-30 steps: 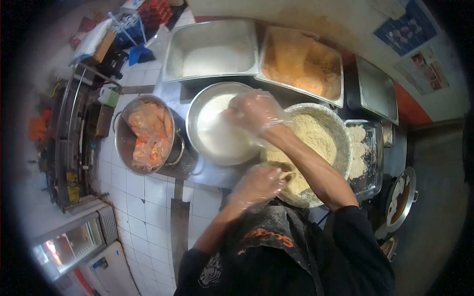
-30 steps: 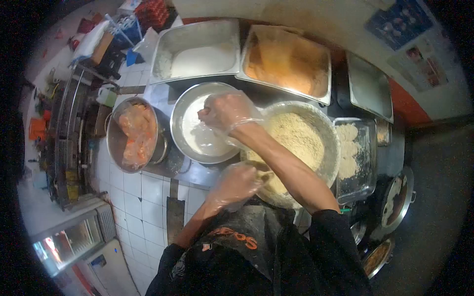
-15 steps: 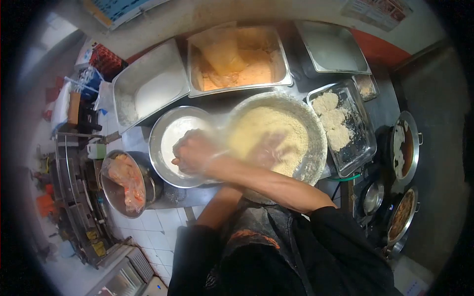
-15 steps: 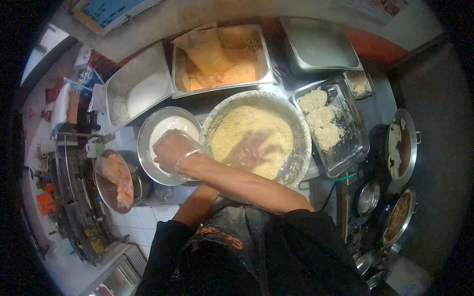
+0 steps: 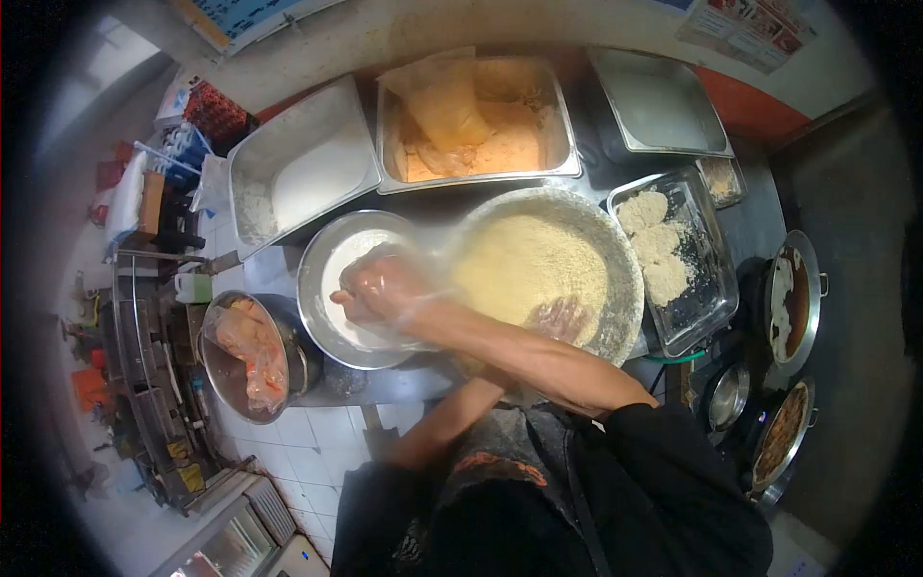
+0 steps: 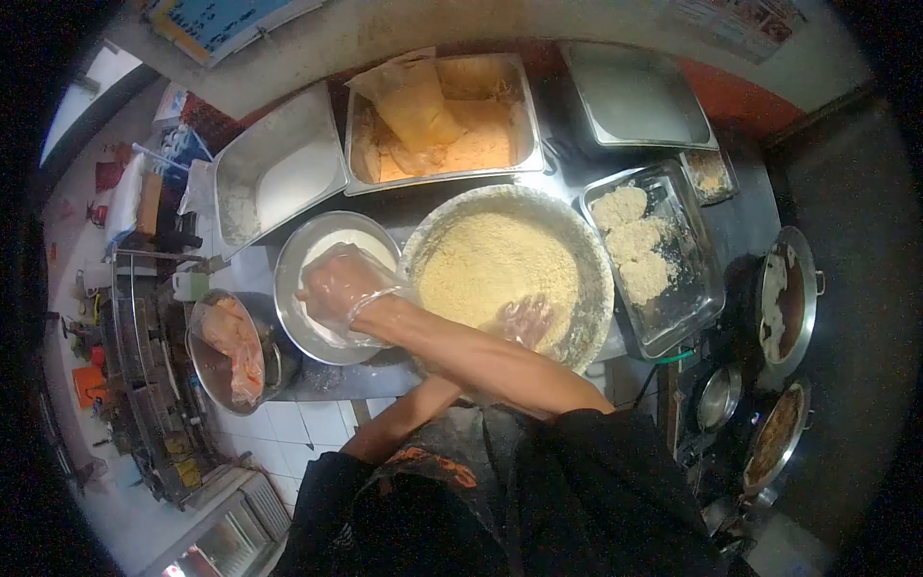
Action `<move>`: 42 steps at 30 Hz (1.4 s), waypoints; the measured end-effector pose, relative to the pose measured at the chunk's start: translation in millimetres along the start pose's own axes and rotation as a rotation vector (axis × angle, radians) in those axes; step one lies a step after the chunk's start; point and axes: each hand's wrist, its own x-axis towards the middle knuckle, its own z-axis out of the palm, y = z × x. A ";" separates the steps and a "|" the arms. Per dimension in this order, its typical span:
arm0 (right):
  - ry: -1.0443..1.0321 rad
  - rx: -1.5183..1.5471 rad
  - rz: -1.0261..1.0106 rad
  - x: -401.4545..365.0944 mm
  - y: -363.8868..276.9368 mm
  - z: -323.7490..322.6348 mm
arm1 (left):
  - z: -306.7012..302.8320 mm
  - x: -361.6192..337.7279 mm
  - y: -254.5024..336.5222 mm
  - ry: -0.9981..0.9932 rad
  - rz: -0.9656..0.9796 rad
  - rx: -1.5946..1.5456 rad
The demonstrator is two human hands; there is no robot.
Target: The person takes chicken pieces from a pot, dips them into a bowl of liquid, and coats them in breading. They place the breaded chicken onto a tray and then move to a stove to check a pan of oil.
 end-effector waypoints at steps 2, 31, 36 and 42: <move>-0.027 0.030 -0.005 2.8 7.5 10.6 | -2.9 -20.2 4.2 0.027 0.027 0.182; 0.029 -0.175 0.616 -119.4 45.6 -109.2 | -69.5 -147.8 -1.9 0.389 0.072 -0.512; -0.008 -0.052 0.798 -161.2 98.6 -104.0 | -57.2 -138.4 -0.5 0.475 0.050 -0.545; -0.077 -0.434 0.836 -226.2 152.3 -75.1 | -58.3 -112.0 9.7 0.302 -0.461 -0.242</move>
